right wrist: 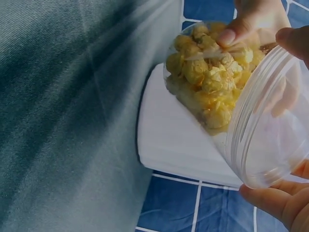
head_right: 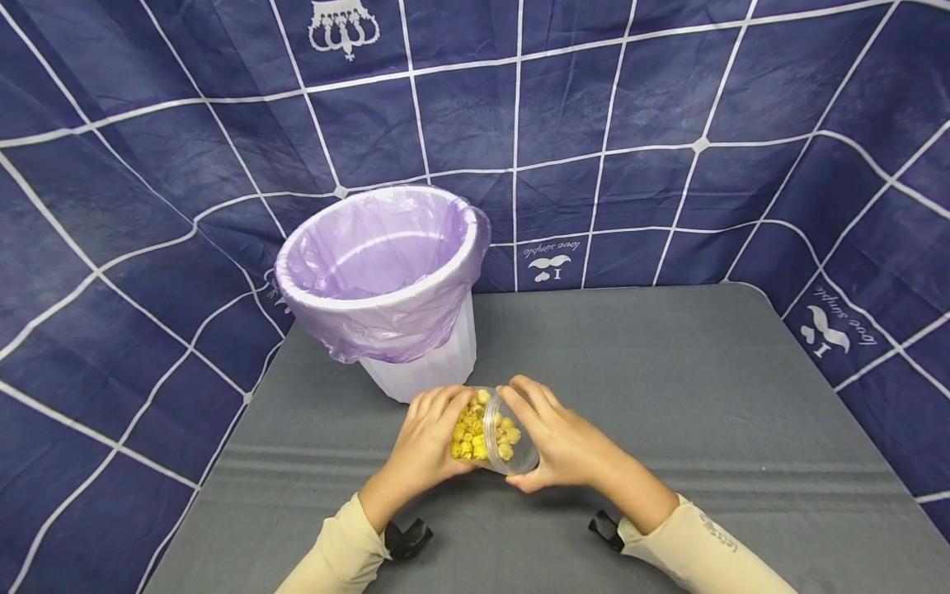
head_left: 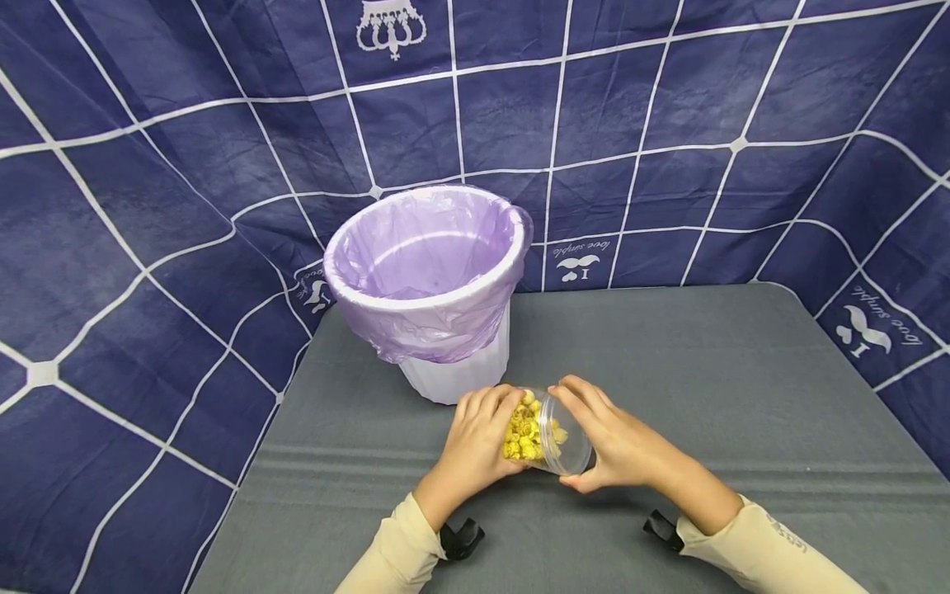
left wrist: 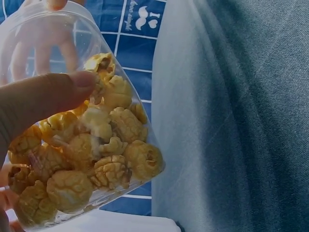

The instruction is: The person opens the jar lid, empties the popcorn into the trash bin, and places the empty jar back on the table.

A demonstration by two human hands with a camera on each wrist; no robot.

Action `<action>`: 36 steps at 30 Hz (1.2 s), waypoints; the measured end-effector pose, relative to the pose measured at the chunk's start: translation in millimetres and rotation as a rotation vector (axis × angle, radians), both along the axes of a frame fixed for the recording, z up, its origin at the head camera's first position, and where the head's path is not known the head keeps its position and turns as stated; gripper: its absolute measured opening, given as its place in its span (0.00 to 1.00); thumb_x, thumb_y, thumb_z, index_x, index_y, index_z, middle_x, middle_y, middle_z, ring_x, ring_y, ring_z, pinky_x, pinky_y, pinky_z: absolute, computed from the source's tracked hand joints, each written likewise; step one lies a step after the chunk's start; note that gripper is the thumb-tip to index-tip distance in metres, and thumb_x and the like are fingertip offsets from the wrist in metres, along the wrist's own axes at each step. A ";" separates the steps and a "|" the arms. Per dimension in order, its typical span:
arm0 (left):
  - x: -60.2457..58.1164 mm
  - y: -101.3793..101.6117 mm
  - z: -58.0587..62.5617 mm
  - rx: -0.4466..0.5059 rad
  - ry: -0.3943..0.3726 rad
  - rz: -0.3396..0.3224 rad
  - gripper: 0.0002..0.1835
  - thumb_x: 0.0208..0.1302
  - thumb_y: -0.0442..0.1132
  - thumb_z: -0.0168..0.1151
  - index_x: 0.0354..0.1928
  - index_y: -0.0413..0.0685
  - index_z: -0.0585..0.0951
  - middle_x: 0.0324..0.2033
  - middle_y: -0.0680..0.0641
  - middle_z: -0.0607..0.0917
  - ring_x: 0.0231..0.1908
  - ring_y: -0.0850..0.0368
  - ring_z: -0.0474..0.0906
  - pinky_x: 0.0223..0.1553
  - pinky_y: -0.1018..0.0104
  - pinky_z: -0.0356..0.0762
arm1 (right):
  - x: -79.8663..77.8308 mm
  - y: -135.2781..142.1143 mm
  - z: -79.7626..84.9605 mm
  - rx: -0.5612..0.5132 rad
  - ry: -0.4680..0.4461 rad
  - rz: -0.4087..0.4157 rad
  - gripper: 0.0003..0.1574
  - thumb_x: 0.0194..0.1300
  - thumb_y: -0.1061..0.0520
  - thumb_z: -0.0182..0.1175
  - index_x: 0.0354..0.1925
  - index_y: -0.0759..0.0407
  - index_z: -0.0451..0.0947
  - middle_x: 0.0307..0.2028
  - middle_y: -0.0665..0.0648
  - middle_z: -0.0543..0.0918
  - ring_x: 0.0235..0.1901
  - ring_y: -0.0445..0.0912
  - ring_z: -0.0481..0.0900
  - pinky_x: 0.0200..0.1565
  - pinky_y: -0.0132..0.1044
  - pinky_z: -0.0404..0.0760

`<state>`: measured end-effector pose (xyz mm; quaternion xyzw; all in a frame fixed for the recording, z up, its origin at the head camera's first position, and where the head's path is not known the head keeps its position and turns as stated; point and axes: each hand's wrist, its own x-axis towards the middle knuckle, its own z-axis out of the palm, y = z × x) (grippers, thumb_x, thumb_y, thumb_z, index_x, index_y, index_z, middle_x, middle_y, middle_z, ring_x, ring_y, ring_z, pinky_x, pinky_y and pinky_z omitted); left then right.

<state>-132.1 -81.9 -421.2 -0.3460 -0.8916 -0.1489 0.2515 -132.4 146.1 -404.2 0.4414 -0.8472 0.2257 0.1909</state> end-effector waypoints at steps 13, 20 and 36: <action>-0.5 2.7 -1.1 0.010 0.024 0.035 0.50 0.21 0.54 0.77 0.54 0.46 0.68 0.47 0.46 0.71 0.46 0.49 0.68 0.49 0.56 0.63 | 10.8 -4.1 5.9 -0.090 -0.307 -0.159 0.69 0.39 0.30 0.66 0.69 0.54 0.42 0.62 0.60 0.56 0.56 0.55 0.64 0.50 0.51 0.70; 0.1 2.4 -0.6 0.009 0.045 0.047 0.50 0.21 0.54 0.77 0.54 0.45 0.68 0.47 0.46 0.70 0.46 0.49 0.67 0.48 0.56 0.63 | 18.6 -14.4 11.0 -0.120 -0.488 -0.382 0.64 0.44 0.28 0.61 0.68 0.56 0.45 0.58 0.65 0.62 0.48 0.59 0.71 0.44 0.54 0.72; -0.4 0.8 -2.7 -0.039 0.051 0.066 0.49 0.20 0.55 0.77 0.53 0.47 0.69 0.46 0.47 0.72 0.45 0.48 0.67 0.47 0.55 0.63 | 14.4 -18.0 3.1 -0.194 -0.463 -0.306 0.61 0.35 0.40 0.72 0.63 0.58 0.55 0.56 0.64 0.63 0.48 0.57 0.71 0.37 0.41 0.78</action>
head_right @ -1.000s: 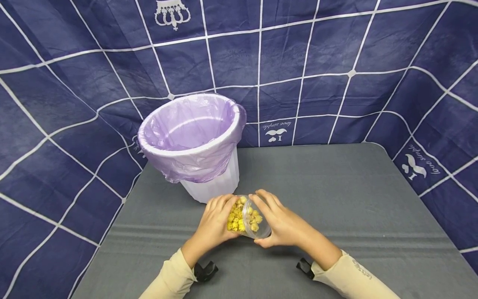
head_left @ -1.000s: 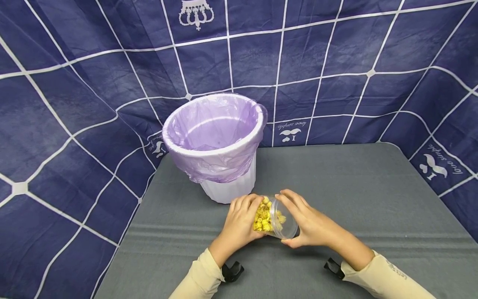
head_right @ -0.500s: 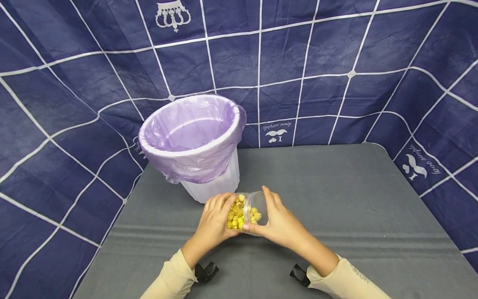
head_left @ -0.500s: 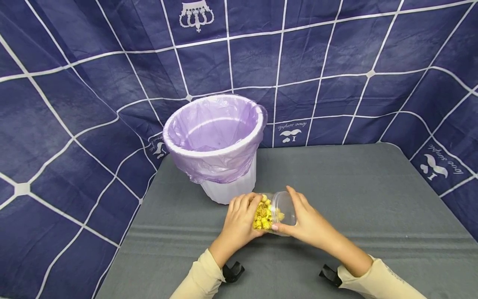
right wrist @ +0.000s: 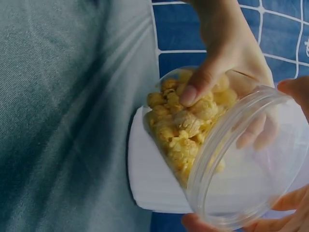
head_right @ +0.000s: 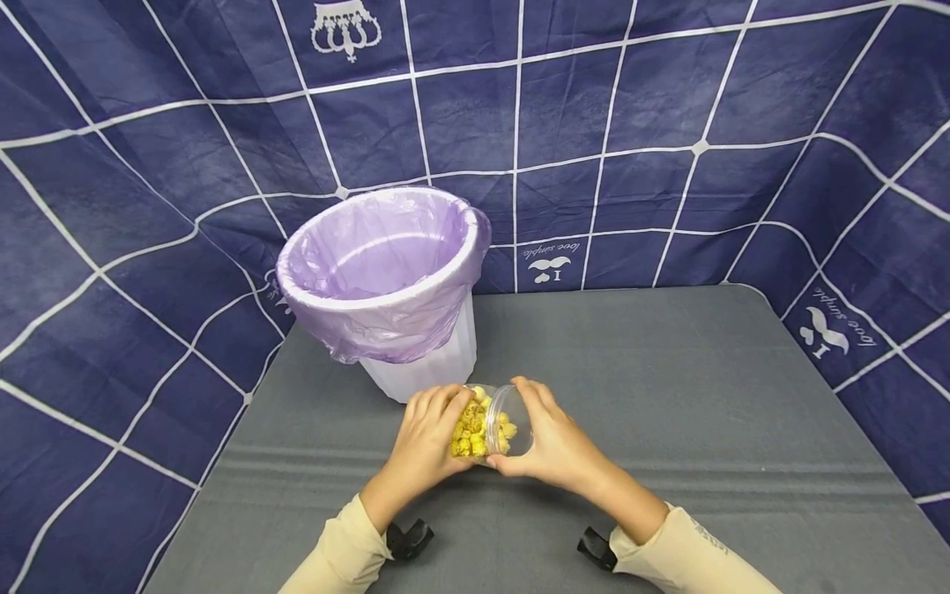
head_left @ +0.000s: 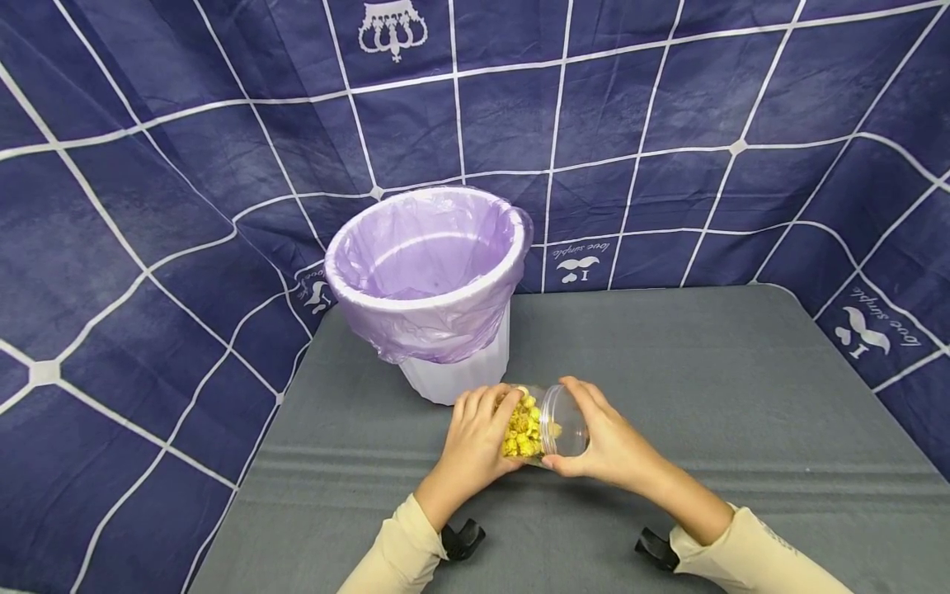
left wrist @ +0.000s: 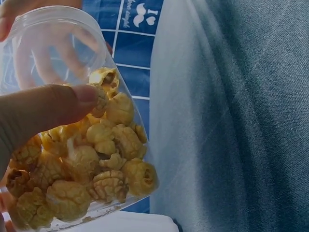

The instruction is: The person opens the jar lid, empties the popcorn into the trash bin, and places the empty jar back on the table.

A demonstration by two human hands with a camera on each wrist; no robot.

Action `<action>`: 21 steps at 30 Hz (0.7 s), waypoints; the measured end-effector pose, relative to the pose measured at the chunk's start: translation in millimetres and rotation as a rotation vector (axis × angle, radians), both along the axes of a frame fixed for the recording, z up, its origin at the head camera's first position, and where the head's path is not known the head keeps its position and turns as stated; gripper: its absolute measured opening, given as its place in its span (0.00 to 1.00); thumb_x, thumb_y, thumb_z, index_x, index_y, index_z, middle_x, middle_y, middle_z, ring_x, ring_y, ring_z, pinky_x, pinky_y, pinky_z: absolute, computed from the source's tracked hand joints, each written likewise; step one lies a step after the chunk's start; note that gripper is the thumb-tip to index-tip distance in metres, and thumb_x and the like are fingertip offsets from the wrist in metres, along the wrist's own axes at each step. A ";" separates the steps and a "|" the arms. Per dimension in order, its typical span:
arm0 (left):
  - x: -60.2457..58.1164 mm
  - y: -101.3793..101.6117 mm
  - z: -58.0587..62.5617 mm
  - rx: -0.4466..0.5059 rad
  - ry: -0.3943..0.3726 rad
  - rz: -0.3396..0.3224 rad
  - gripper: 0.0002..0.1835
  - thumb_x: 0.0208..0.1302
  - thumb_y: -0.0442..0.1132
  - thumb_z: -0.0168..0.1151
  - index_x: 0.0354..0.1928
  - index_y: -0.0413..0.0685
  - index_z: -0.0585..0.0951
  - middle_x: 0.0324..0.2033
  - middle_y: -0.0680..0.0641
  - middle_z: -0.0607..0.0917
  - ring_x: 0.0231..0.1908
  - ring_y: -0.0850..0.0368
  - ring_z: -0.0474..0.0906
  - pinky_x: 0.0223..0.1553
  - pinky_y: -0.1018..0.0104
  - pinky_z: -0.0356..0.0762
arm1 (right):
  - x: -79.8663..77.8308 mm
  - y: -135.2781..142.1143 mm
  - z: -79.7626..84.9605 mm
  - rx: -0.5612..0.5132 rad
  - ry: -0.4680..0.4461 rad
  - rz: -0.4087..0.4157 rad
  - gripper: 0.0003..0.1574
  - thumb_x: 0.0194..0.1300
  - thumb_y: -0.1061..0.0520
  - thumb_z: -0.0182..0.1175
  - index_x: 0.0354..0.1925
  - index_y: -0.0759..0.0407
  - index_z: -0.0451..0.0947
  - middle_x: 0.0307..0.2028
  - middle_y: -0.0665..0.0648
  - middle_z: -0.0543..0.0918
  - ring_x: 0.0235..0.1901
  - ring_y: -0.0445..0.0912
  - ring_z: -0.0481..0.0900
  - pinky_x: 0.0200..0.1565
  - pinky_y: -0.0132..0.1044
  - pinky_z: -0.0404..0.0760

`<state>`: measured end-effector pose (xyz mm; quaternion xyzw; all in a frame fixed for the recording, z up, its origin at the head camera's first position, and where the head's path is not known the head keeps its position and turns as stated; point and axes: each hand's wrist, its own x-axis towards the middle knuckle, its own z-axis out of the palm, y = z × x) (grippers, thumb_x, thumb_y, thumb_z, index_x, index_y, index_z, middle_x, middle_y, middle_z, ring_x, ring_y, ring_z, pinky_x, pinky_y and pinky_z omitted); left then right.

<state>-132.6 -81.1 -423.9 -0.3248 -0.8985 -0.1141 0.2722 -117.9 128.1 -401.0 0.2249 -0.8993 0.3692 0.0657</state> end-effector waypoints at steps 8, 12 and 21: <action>-0.4 -4.9 -0.9 -0.027 -0.080 -0.019 0.50 0.22 0.57 0.76 0.54 0.48 0.68 0.47 0.46 0.72 0.46 0.49 0.68 0.48 0.56 0.63 | 0.7 -1.3 -4.5 0.142 0.227 0.119 0.63 0.29 0.39 0.72 0.61 0.57 0.57 0.56 0.65 0.63 0.50 0.58 0.69 0.35 0.47 0.78; 1.1 -10.8 -4.5 -0.026 -0.114 -0.036 0.50 0.22 0.58 0.75 0.54 0.46 0.69 0.47 0.45 0.73 0.45 0.49 0.68 0.47 0.57 0.65 | 0.8 -3.2 -6.9 0.224 0.348 0.211 0.63 0.27 0.39 0.72 0.61 0.58 0.57 0.56 0.64 0.63 0.53 0.58 0.65 0.36 0.49 0.78; 2.3 -12.5 -2.3 0.001 -0.110 -0.007 0.48 0.23 0.57 0.75 0.54 0.46 0.70 0.47 0.46 0.72 0.46 0.49 0.68 0.47 0.57 0.65 | 0.2 -0.7 -1.7 0.139 0.146 0.196 0.70 0.33 0.35 0.71 0.68 0.53 0.46 0.63 0.60 0.55 0.58 0.57 0.61 0.48 0.52 0.70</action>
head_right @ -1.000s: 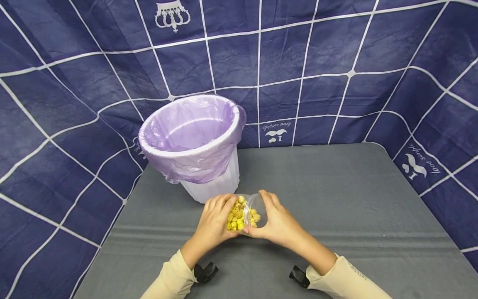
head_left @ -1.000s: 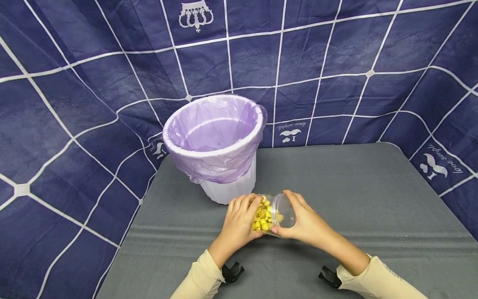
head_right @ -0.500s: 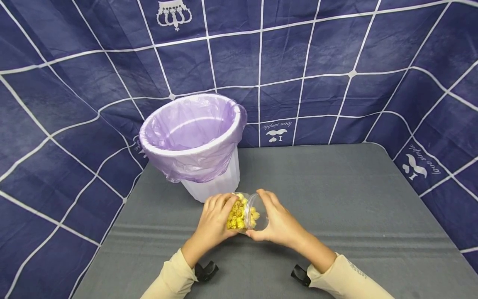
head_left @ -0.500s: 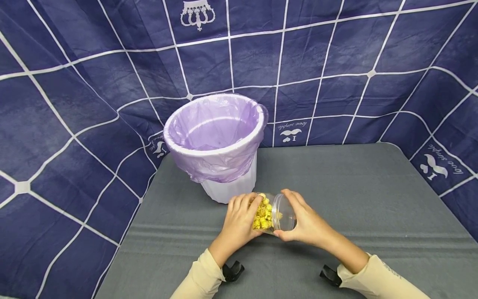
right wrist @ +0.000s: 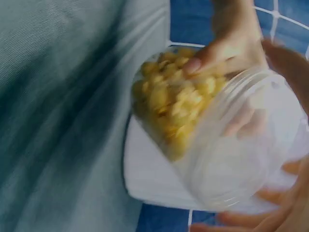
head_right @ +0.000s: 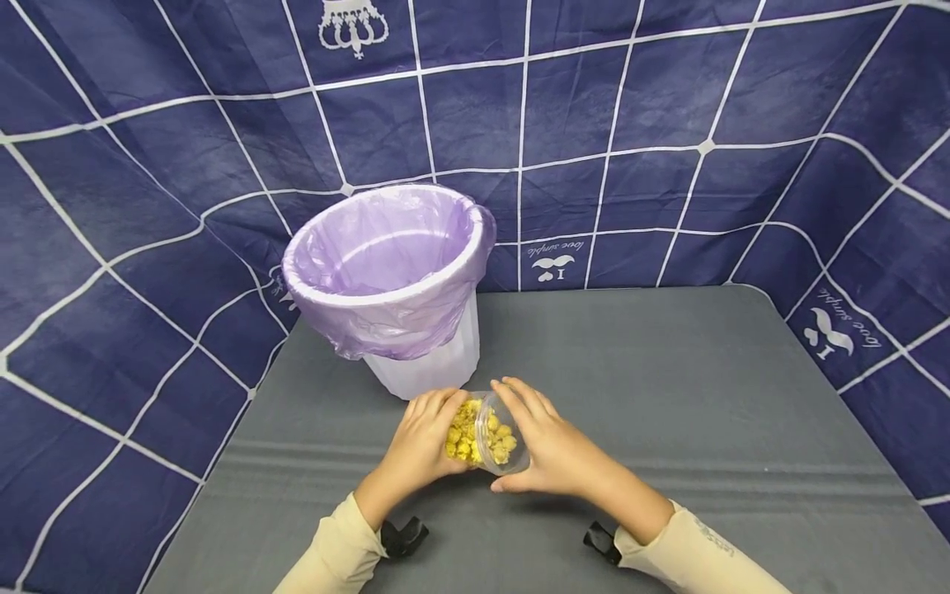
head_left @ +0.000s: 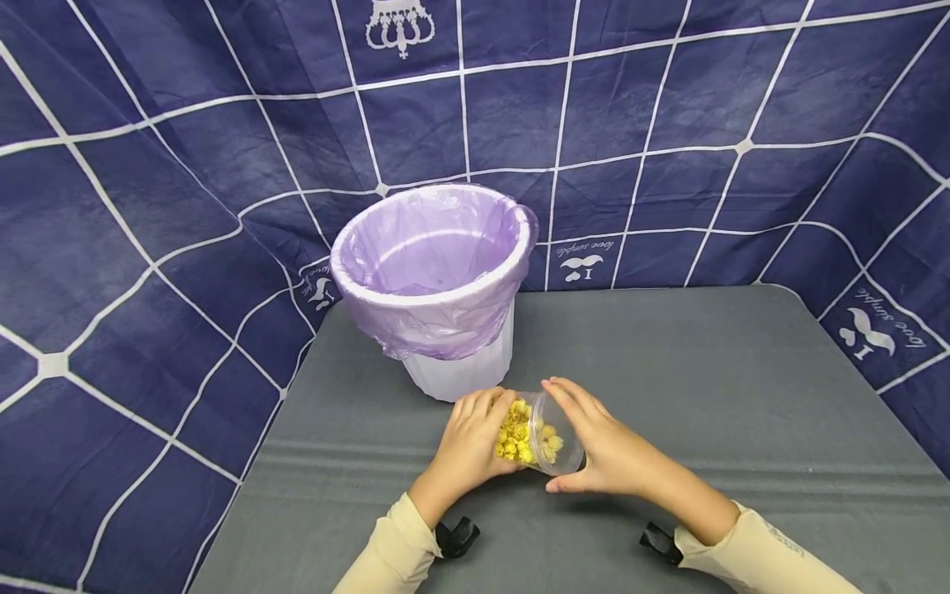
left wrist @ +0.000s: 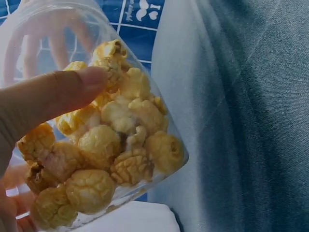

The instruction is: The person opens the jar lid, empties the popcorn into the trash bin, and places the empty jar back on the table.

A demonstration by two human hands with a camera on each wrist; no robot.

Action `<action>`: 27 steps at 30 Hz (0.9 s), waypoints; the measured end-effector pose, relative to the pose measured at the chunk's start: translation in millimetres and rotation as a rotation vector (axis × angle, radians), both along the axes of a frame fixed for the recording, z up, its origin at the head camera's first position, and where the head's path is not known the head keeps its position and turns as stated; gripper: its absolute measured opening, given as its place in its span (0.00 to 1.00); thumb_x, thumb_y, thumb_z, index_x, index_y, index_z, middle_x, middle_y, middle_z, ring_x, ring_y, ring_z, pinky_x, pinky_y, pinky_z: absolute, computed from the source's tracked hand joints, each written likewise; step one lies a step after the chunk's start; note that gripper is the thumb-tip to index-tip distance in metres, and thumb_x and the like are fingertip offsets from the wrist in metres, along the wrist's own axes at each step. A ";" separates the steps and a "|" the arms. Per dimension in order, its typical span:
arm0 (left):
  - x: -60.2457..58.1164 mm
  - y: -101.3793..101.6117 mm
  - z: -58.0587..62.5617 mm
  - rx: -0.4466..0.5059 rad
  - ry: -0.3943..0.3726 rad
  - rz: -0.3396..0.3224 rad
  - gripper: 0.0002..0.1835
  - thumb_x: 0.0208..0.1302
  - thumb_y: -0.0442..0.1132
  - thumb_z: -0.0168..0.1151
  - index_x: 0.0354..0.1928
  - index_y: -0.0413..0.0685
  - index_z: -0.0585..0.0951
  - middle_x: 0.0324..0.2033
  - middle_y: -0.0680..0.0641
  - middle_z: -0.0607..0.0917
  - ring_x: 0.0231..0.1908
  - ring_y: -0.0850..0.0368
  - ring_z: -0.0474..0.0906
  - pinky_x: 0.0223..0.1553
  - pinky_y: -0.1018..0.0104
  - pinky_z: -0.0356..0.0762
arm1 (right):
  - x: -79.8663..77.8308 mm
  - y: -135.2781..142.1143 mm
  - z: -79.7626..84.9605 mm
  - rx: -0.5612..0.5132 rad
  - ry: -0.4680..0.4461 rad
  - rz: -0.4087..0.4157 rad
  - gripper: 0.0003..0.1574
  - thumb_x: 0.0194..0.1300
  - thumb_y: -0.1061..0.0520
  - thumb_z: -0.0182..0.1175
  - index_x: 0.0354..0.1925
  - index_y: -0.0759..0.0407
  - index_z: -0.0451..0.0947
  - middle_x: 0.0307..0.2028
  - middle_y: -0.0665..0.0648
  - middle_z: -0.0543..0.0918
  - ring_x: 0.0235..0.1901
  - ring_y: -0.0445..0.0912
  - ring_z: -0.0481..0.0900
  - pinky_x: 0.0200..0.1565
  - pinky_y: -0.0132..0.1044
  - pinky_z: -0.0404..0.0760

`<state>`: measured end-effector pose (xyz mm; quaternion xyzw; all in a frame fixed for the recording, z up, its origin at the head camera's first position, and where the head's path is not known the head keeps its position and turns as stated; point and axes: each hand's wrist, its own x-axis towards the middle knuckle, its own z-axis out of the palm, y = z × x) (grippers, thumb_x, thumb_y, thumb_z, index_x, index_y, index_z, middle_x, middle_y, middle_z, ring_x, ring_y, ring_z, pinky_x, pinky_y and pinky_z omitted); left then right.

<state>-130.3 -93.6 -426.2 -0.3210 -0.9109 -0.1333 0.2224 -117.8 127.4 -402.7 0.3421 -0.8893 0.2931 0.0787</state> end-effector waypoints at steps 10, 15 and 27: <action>0.8 8.1 3.4 0.040 0.010 0.026 0.47 0.24 0.55 0.75 0.53 0.47 0.69 0.46 0.46 0.72 0.45 0.49 0.68 0.46 0.57 0.65 | 8.9 -4.7 5.2 -0.043 -0.301 -0.272 0.62 0.46 0.29 0.60 0.68 0.54 0.44 0.57 0.67 0.61 0.43 0.59 0.73 0.38 0.51 0.75; 1.8 9.3 4.3 0.062 -0.004 0.010 0.48 0.23 0.54 0.76 0.53 0.47 0.69 0.46 0.45 0.72 0.45 0.48 0.68 0.46 0.57 0.66 | 7.9 -5.5 4.0 -0.087 -0.259 -0.268 0.62 0.42 0.30 0.64 0.65 0.54 0.49 0.54 0.66 0.64 0.41 0.58 0.74 0.37 0.49 0.75; 0.5 6.8 6.6 0.041 -0.083 -0.009 0.49 0.23 0.55 0.76 0.55 0.50 0.68 0.48 0.47 0.71 0.47 0.49 0.67 0.46 0.58 0.66 | -6.9 10.3 -0.4 -0.024 0.028 0.063 0.66 0.31 0.41 0.73 0.65 0.56 0.52 0.59 0.57 0.59 0.55 0.52 0.64 0.50 0.48 0.70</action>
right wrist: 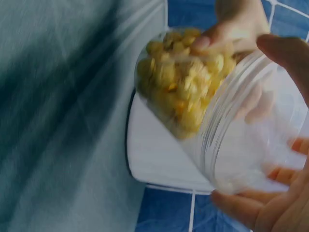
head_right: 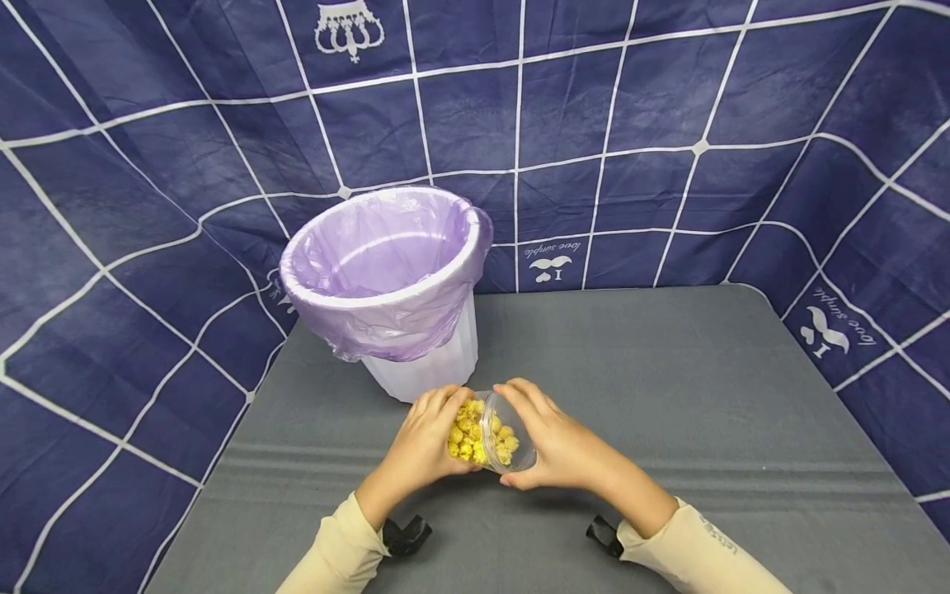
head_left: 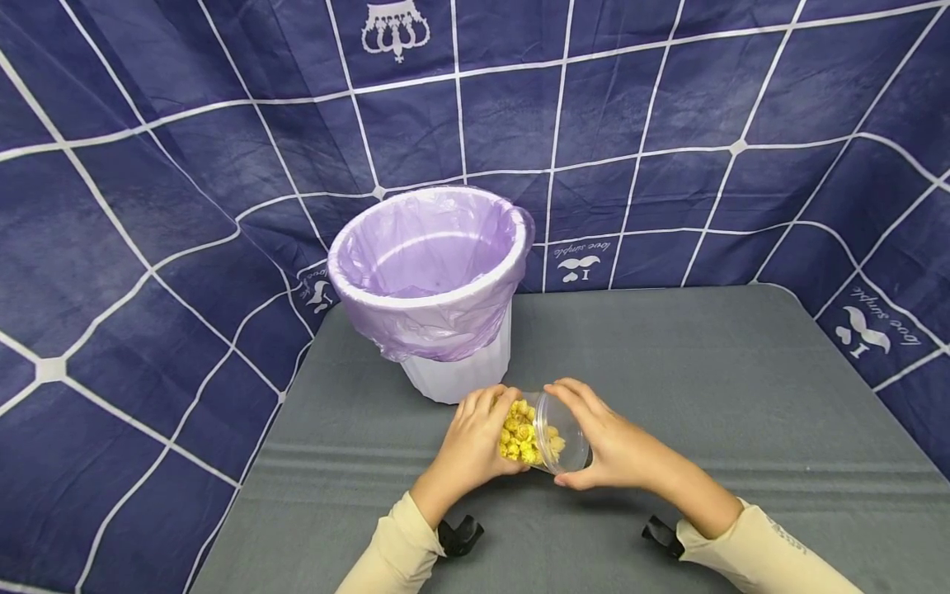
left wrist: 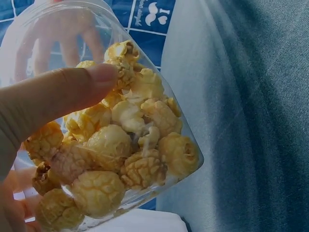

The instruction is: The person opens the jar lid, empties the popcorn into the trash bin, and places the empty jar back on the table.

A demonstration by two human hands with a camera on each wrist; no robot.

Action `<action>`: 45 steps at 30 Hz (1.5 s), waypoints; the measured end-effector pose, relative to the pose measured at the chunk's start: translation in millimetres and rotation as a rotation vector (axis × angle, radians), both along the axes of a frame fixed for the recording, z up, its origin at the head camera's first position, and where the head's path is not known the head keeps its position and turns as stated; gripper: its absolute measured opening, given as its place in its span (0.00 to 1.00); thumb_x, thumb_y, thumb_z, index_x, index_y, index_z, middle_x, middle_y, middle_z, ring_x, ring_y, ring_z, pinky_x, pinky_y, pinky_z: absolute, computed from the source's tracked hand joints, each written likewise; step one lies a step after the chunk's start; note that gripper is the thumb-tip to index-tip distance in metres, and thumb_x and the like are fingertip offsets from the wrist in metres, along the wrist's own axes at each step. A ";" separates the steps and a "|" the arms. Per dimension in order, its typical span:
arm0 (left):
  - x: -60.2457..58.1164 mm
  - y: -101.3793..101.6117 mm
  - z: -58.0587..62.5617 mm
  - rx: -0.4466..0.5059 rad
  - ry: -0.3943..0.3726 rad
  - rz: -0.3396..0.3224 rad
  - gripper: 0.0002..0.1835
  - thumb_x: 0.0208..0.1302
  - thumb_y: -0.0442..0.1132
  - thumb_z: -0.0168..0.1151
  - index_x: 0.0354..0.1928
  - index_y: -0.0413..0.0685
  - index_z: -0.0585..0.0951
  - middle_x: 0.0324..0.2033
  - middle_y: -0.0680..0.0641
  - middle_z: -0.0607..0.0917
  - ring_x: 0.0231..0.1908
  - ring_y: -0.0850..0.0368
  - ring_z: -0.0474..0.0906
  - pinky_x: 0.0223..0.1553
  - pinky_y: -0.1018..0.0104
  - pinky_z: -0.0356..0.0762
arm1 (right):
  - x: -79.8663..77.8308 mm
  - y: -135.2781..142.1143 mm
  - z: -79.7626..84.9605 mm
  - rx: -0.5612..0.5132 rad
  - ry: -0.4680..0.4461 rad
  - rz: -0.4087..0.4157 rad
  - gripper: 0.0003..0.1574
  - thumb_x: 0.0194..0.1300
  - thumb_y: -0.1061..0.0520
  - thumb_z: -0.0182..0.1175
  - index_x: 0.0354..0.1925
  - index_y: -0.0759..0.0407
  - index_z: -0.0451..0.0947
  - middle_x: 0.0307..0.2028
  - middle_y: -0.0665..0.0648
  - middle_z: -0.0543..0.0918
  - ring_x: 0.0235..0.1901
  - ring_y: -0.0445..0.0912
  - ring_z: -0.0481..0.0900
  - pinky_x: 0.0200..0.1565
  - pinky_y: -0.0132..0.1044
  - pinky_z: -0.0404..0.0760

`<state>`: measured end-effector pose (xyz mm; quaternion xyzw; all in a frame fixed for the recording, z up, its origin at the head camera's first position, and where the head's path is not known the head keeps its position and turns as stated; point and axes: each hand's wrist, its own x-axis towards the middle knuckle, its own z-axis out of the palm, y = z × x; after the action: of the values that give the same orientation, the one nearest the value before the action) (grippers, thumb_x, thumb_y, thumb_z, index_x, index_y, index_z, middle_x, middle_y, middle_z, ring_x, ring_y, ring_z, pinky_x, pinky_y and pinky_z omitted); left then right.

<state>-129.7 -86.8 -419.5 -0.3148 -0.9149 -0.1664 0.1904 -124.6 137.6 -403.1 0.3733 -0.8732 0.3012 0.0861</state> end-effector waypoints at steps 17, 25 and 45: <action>-1.1 0.0 -4.7 0.049 0.014 0.016 0.49 0.23 0.54 0.76 0.55 0.46 0.68 0.48 0.44 0.71 0.47 0.48 0.68 0.47 0.57 0.66 | 12.3 -5.9 9.3 -0.003 -0.224 -0.288 0.61 0.49 0.30 0.58 0.68 0.56 0.44 0.61 0.64 0.59 0.52 0.60 0.69 0.44 0.55 0.72; -1.4 2.6 -4.2 0.042 0.036 0.020 0.49 0.23 0.54 0.76 0.55 0.47 0.68 0.48 0.44 0.71 0.47 0.47 0.67 0.46 0.56 0.66 | 13.8 -13.6 8.4 -0.043 -0.225 -0.338 0.60 0.44 0.29 0.62 0.65 0.58 0.53 0.54 0.65 0.67 0.43 0.58 0.74 0.40 0.51 0.75; -1.9 2.3 -0.7 0.054 -0.044 0.007 0.49 0.24 0.54 0.76 0.55 0.48 0.68 0.49 0.45 0.71 0.48 0.48 0.67 0.48 0.56 0.65 | 2.4 9.8 9.6 0.030 -0.068 0.017 0.67 0.39 0.37 0.70 0.69 0.51 0.44 0.67 0.55 0.49 0.62 0.54 0.56 0.54 0.51 0.65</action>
<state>-131.6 -84.6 -420.2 -0.3023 -0.9151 -0.1975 0.1792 -122.3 147.4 -393.5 0.3715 -0.8769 0.3013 0.0484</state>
